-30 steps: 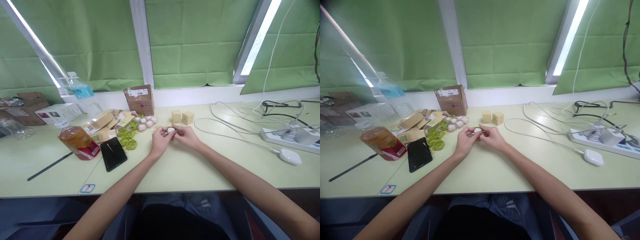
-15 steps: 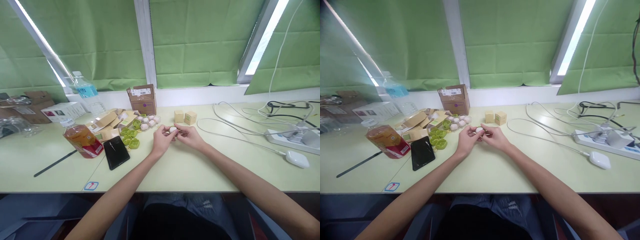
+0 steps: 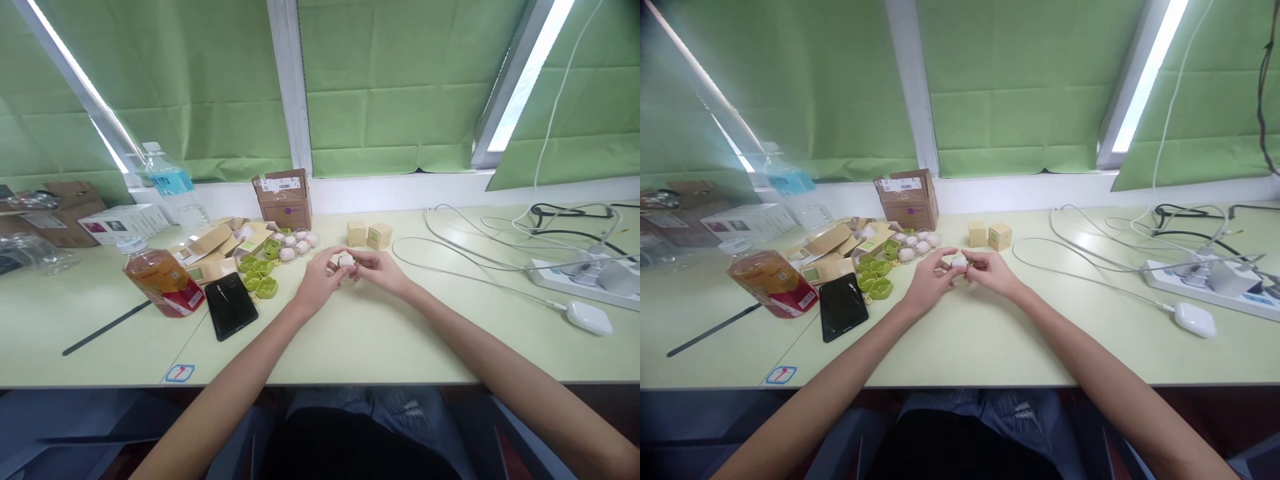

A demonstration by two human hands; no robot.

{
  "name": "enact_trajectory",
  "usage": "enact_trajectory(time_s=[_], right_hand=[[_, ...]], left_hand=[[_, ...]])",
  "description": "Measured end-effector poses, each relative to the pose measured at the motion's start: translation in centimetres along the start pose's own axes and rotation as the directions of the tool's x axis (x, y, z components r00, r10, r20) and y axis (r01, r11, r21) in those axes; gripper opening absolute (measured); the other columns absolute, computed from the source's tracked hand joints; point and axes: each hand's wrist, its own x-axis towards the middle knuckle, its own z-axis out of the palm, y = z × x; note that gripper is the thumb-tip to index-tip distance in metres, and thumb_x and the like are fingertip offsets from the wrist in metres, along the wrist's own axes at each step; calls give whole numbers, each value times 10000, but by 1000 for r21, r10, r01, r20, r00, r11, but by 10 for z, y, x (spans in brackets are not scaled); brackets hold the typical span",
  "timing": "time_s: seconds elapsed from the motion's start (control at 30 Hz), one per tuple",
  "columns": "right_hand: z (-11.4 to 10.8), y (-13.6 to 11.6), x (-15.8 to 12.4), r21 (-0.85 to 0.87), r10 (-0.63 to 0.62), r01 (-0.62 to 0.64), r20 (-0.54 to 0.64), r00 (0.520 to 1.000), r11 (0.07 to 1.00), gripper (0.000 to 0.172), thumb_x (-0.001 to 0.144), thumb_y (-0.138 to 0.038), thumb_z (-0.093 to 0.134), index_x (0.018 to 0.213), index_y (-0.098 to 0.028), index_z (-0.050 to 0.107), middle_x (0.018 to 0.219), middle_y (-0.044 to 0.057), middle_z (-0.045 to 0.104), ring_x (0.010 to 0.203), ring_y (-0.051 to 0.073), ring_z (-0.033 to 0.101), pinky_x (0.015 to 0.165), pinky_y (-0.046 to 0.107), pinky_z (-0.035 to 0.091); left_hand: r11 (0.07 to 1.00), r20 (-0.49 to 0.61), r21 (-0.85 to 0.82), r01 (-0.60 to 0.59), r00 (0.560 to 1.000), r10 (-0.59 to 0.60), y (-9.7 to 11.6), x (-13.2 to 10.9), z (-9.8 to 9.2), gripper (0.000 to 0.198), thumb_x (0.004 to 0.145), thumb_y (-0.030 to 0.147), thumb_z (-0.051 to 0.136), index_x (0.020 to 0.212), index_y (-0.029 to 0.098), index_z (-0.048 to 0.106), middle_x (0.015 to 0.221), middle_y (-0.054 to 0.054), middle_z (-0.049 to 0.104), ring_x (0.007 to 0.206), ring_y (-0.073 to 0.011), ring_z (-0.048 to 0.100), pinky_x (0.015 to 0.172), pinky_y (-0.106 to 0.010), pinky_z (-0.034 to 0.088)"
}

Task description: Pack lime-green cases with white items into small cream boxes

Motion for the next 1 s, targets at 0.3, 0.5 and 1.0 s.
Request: enact_trajectory(time_s=[0.3,0.5,1.0], right_hand=[[-5,-6,-2,58,61,-65,66,996,996,433,863,-341,637,1237,-144,731,884,49,776,689,169,690,683,335,612],[-1,-3,-3,25,57,-59,63,996,998,439,882,-407,639,1213,-135,737,852,54,773,675,169,682,683,341,610],[5,-10,-2,-279,-62,100,141,988,955,349,955,-276,418,953,-154,745,691,-5,641,625,138,568,628,251,479]], left_hand=[[989,115,129,-72,992,57,-5,3,-3,315,786,266,756,1098,226,762,1071,-86,739,926,-234,675,754,-308,575],[988,158,148,-43,987,20,-3,3,-3,205,762,232,743,963,223,783,919,-33,769,823,-208,676,754,-295,551],[734,290,622,-272,951,108,3,3,-3,182,914,229,576,788,198,703,707,-66,697,641,-209,604,671,-306,422]])
